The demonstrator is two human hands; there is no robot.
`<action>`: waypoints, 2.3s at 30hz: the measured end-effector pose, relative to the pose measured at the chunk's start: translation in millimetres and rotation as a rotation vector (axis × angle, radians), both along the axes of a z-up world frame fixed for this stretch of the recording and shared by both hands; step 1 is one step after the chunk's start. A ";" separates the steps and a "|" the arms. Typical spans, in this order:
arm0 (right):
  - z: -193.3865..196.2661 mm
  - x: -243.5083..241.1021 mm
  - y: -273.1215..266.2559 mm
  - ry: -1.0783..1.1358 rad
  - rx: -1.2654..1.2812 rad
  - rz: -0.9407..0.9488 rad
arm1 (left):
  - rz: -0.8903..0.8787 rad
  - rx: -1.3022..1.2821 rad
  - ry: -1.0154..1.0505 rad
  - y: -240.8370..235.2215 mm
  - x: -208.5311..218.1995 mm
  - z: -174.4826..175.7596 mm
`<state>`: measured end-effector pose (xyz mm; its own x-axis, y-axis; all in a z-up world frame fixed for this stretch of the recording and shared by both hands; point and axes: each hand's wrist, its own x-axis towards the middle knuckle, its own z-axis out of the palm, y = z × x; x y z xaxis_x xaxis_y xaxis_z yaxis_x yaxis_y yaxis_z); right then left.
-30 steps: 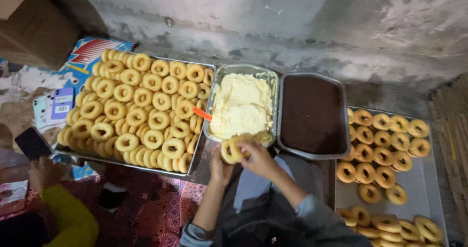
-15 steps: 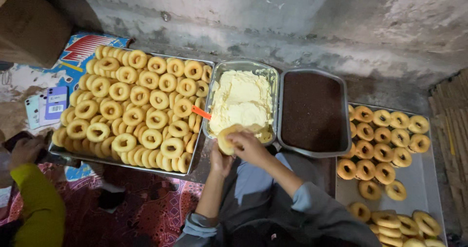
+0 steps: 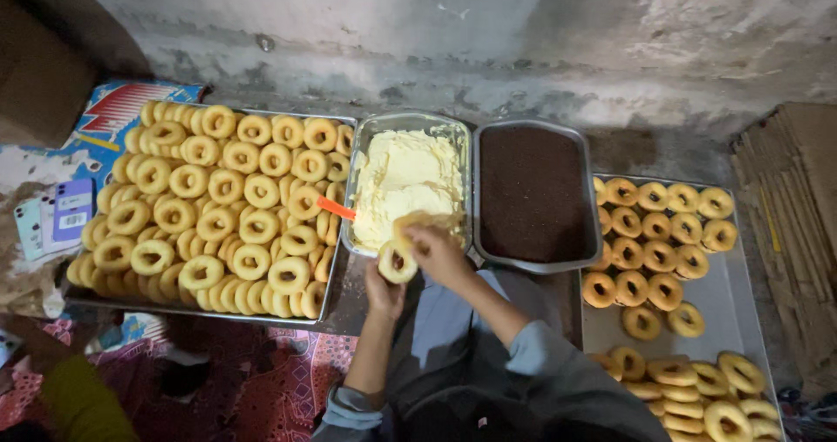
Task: The person fills plain donuts with a cream filling and then dips them into a dark topping. They handle the donuts one at a time, placing the finished items on a tray to the right.
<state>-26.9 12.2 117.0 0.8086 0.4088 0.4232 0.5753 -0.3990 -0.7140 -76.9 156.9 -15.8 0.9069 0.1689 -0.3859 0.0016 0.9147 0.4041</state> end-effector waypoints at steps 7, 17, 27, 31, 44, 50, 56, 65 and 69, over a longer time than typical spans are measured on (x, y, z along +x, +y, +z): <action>10.3 24.3 -23.2 0.251 -0.025 -0.190 | 0.014 -0.061 0.074 -4.2 -6.4 23.6; 49.9 -24.2 -39.6 0.074 0.000 -0.071 | -0.062 0.051 0.053 -30.0 -5.4 54.3; 38.9 -30.2 -96.6 -0.131 -0.031 -0.008 | -0.183 0.069 -0.046 -62.4 0.1 65.8; 4.9 -11.2 -124.7 -0.155 -0.038 -0.066 | -0.295 0.051 0.000 -101.4 4.7 61.3; -53.0 62.5 -267.5 0.814 0.589 -0.693 | -0.188 1.924 -0.597 -200.8 97.6 56.8; -40.1 51.2 -283.3 1.115 1.193 -0.541 | -0.394 1.667 -0.212 -215.5 118.1 55.4; -9.0 41.6 -247.2 0.384 0.514 -0.406 | -0.398 0.035 0.045 -214.0 109.0 48.1; 52.5 29.8 -200.3 -0.046 0.147 -0.510 | -0.455 -0.006 -0.002 -215.3 102.9 87.0; 18.5 39.5 -234.9 1.146 1.101 -0.531 | -0.674 0.179 0.030 -219.6 106.6 109.1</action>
